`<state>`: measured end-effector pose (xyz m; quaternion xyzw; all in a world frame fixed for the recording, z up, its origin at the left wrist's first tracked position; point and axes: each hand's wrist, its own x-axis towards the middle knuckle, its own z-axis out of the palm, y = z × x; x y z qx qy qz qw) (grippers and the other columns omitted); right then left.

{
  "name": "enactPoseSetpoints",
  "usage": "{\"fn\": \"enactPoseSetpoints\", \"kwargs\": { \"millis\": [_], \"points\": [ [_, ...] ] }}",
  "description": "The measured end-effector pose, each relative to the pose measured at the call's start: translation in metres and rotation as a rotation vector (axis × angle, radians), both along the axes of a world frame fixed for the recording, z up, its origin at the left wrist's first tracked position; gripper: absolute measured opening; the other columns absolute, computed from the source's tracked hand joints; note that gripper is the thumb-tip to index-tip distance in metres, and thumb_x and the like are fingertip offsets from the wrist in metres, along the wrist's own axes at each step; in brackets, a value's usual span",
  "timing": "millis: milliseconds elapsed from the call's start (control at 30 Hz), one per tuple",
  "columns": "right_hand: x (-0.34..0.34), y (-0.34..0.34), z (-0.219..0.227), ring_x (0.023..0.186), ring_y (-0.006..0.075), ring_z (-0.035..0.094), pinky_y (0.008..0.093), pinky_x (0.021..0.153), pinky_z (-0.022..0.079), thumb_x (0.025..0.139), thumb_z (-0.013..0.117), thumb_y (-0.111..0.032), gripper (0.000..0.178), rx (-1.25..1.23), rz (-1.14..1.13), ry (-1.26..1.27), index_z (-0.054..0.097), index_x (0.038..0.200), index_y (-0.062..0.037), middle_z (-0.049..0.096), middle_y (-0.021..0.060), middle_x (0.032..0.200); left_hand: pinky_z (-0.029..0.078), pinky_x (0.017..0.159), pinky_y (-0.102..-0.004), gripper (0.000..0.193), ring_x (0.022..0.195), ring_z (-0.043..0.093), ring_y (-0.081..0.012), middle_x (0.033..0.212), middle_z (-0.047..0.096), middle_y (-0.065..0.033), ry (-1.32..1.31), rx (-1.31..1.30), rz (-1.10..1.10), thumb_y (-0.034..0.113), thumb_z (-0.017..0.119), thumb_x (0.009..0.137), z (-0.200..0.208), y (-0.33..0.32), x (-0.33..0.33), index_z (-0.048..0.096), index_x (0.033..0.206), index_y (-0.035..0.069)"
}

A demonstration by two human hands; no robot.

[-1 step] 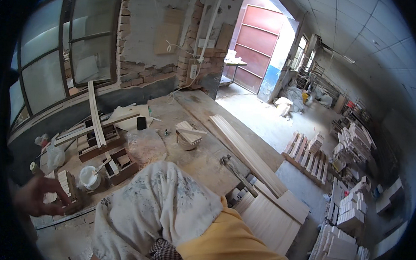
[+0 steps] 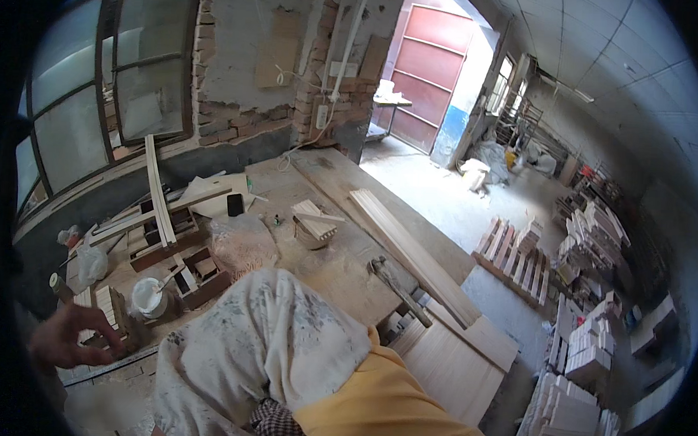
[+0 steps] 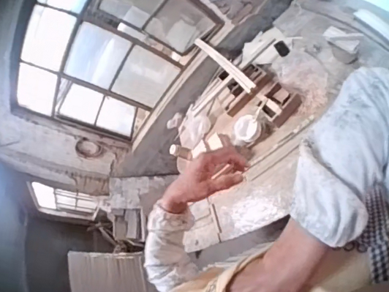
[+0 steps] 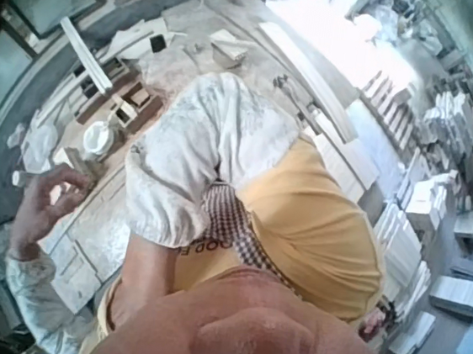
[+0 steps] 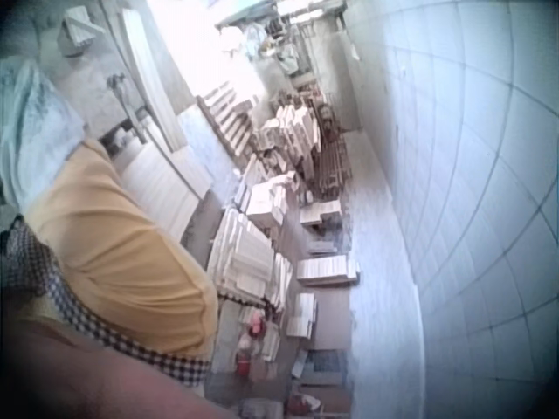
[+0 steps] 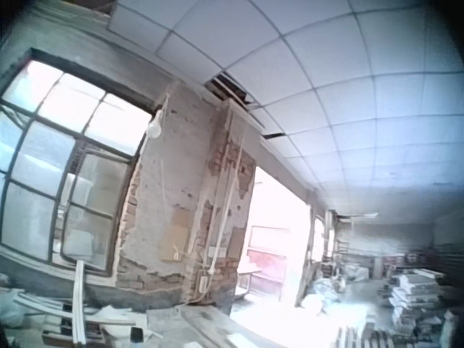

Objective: The person assembles wooden frames by aligning and joining wooden slats with a hammer and nails. They measure the frames with a tape measure, adjust the pieces, and stack completed frames on the workbench.

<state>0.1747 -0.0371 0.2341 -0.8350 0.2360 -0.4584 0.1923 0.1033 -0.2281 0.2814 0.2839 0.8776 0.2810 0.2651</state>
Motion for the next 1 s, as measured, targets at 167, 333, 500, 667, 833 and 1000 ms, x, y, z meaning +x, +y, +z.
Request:
{"fn": "enactPoseSetpoints", "kwargs": {
  "millis": [167, 333, 500, 667, 833, 1000],
  "points": [
    [-0.009, 0.006, 0.011, 0.081, 0.0239, 0.069, 0.0364, 0.069, 0.054, 0.100, 0.063, -0.022, 0.034, -0.058, 0.003, 0.011, 0.059, 0.122, 0.0034, 0.071, 0.0174, 0.091, 0.050, 0.095, -0.0340, 0.018, 0.105, 0.067, -0.0185, 0.106, 0.074, -0.0098, -0.335, 0.358, 0.168, 0.010, 0.078, 0.088, -0.114, -0.008, 0.002, 0.075, 0.104, 0.001],
    [-0.027, 0.017, 0.019, 0.081, 0.0221, 0.070, 0.0350, 0.069, 0.055, 0.100, 0.064, -0.021, 0.035, -0.110, -0.022, 0.007, 0.058, 0.124, 0.0032, 0.072, 0.0161, 0.091, 0.049, 0.098, -0.0356, 0.020, 0.107, 0.066, -0.0199, 0.108, 0.073, -0.0109, -0.592, 0.527, 0.216, 0.011, 0.073, 0.092, -0.196, 0.046, 0.014, 0.072, 0.108, 0.000],
    [-0.052, 0.047, 0.028, 0.081, 0.0203, 0.070, 0.0336, 0.068, 0.055, 0.099, 0.065, -0.019, 0.036, -0.156, -0.060, -0.032, 0.058, 0.127, 0.0030, 0.073, 0.0149, 0.091, 0.048, 0.100, -0.0372, 0.022, 0.109, 0.066, -0.0214, 0.109, 0.072, -0.0120, -0.808, 0.584, 0.174, 0.012, 0.068, 0.095, -0.261, 0.097, 0.021, 0.068, 0.113, -0.001],
    [-0.083, 0.111, 0.026, 0.081, 0.0184, 0.071, 0.0321, 0.068, 0.056, 0.099, 0.066, -0.017, 0.037, -0.091, -0.136, -0.181, 0.058, 0.129, 0.0028, 0.074, 0.0137, 0.091, 0.047, 0.102, -0.0388, 0.025, 0.110, 0.065, -0.0228, 0.111, 0.071, -0.0130, -0.927, 0.607, 0.137, 0.013, 0.063, 0.098, -0.302, 0.138, 0.016, 0.065, 0.117, -0.003],
    [-0.113, 0.281, -0.092, 0.095, 0.0168, 0.070, 0.0324, 0.084, 0.060, 0.105, 0.057, -0.030, 0.042, 0.190, -1.004, -0.963, 0.055, 0.138, -0.0031, 0.070, 0.0086, 0.111, 0.051, 0.097, -0.0355, 0.025, 0.105, 0.067, -0.0206, 0.108, 0.072, -0.0118, -0.942, 0.625, 0.240, 0.009, 0.058, 0.101, -0.326, 0.165, 0.011, 0.064, 0.121, -0.004],
    [-0.034, 0.487, -0.367, 0.058, 0.0094, 0.051, 0.0258, 0.049, 0.045, 0.099, 0.065, -0.025, 0.019, -0.497, -2.199, -1.974, 0.061, 0.107, -0.0084, 0.055, -0.0007, 0.077, 0.054, 0.086, -0.0319, 0.028, 0.095, 0.069, -0.0184, 0.101, 0.071, -0.0094, -0.757, 0.477, 0.469, 0.014, 0.061, 0.098, -0.341, 0.213, -0.017, 0.063, 0.121, -0.002]
  ]
}}
